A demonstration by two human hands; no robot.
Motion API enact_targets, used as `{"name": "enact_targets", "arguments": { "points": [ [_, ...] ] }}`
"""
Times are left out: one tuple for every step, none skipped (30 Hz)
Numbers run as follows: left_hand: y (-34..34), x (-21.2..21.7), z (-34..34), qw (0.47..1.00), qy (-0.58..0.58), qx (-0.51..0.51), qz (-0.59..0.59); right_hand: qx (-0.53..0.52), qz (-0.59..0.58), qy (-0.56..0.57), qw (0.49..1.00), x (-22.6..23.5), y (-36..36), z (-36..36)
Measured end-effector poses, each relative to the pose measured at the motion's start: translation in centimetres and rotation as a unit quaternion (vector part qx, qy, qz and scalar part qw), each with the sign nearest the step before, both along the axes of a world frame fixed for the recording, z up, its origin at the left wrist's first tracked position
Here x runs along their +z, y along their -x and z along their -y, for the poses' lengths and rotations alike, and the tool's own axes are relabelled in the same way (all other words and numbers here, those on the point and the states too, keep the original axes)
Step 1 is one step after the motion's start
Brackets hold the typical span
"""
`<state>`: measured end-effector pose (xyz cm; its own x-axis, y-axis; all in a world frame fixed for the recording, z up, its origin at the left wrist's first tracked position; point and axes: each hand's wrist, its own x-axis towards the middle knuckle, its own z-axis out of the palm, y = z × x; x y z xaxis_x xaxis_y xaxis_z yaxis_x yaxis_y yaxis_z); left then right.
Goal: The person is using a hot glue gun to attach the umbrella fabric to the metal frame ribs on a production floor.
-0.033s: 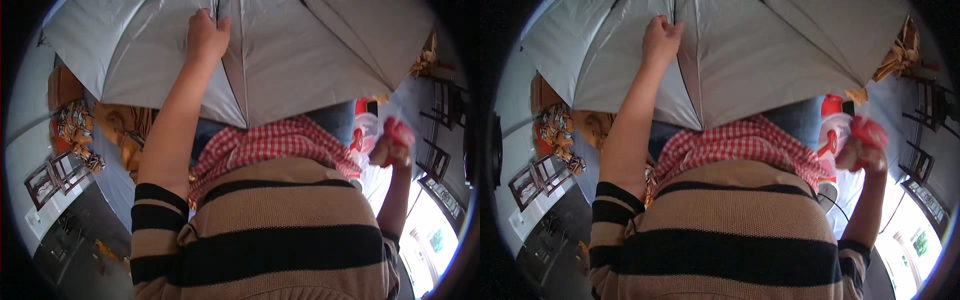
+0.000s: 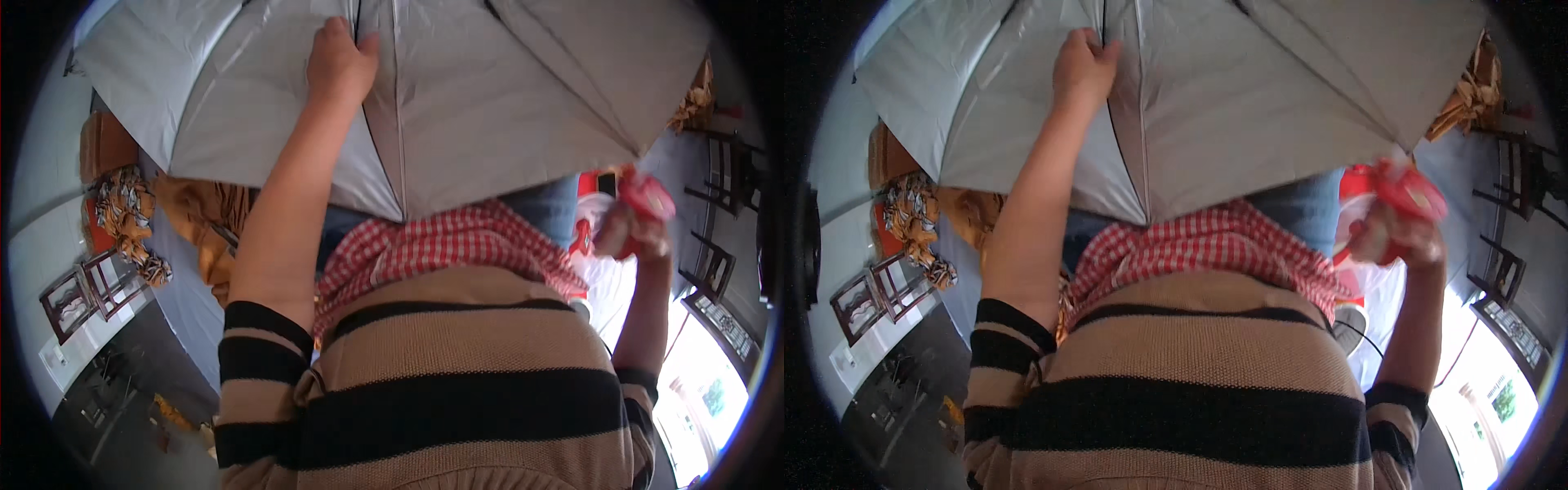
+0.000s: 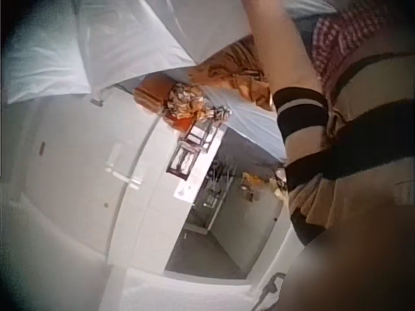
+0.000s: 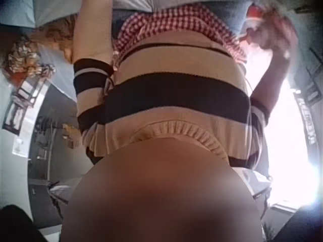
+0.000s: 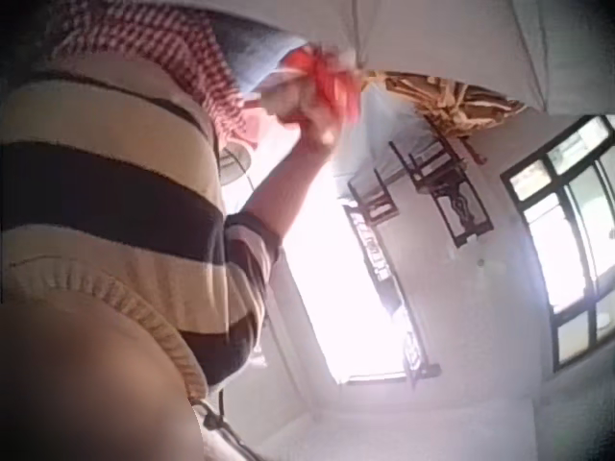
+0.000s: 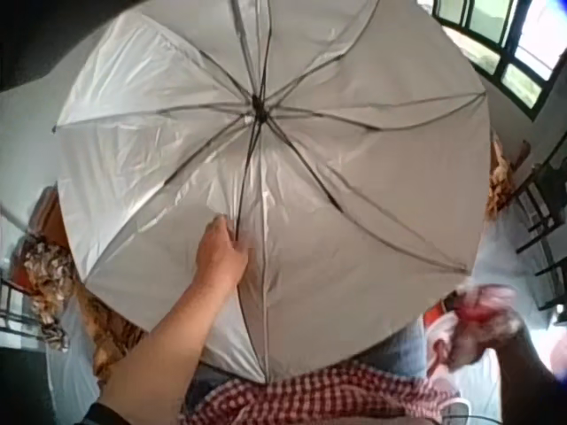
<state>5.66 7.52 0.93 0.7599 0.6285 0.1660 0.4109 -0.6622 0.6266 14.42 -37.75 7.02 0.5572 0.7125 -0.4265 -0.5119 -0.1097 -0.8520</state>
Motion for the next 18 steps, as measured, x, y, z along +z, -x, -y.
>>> {"name": "enact_targets", "arguments": {
  "points": [
    [-1.3,-0.4,-0.3,0.996,-0.081,0.002,-0.038,-0.135,0.066,-0.022,0.988,0.6,0.1,-6.5],
    [-2.4,-0.7,-0.7,0.984,-0.164,0.007,-0.076,0.095,0.065,-0.095,0.989,0.5,-2.2,-11.0],
    [-2.6,-1.0,-1.2,0.983,-0.172,0.015,-0.068,0.102,0.022,-0.117,0.988,2.1,-1.8,-16.7],
    [-3.1,-1.4,-0.7,0.981,-0.174,0.017,-0.086,0.060,-0.019,-0.062,0.996,1.2,-1.9,-19.7],
    [-3.7,-1.7,0.0,0.979,-0.175,0.015,-0.105,0.045,-0.063,-0.063,0.995,-0.2,-1.9,-21.7],
    [-3.8,-1.8,0.4,0.979,-0.182,0.012,-0.097,0.031,-0.111,-0.068,0.991,-1.8,-1.7,-23.5],
    [-3.8,-1.9,0.8,0.980,-0.185,0.003,-0.074,0.014,-0.140,-0.049,0.989,-3.1,-1.2,-24.8],
    [-3.3,-1.9,0.8,0.980,-0.189,0.000,-0.059,0.003,-0.174,-0.032,0.984,-4.2,-0.5,-26.0],
    [-3.0,-1.8,0.9,0.979,-0.195,-0.003,-0.058,0.001,-0.174,-0.038,0.984,-4.7,-0.2,-26.5],
    [-2.8,-1.7,1.1,0.990,-0.138,-0.001,-0.004,-0.003,-0.183,-0.035,0.982,-5.3,0.1,-26.8],
    [-2.6,-1.6,1.3,0.996,-0.079,0.003,0.048,-0.007,-0.194,-0.031,0.980,-5.5,0.3,-27.1],
    [-2.6,-1.6,1.4,0.995,-0.018,0.006,0.099,-0.011,-0.205,-0.026,0.978,-5.7,0.2,-27.5],
    [-2.8,-1.7,1.4,0.995,-0.018,0.002,0.097,-0.015,-0.207,-0.027,0.978,-5.9,-0.3,-27.9],
    [-2.7,-1.7,1.5,0.993,0.049,0.007,0.107,-0.028,-0.208,-0.033,0.977,-5.4,-0.6,-28.4],
    [-2.6,-1.7,1.5,0.986,0.116,0.013,0.115,-0.042,-0.210,-0.038,0.976,-4.9,-1.0,-28.9],
    [-2.8,-1.5,1.5,0.975,0.184,0.020,0.124,-0.055,-0.210,-0.041,0.975,-4.7,-1.6,-29.2],
    [-2.9,-1.3,1.6,0.975,0.186,0.018,0.122,-0.058,-0.212,-0.040,0.975,-4.7,-2.0,-29.5],
    [-3.0,-1.0,1.6,0.963,0.239,0.030,0.119,-0.062,-0.212,-0.040,0.975,-4.7,-2.4,-29.7]
  ]
}}
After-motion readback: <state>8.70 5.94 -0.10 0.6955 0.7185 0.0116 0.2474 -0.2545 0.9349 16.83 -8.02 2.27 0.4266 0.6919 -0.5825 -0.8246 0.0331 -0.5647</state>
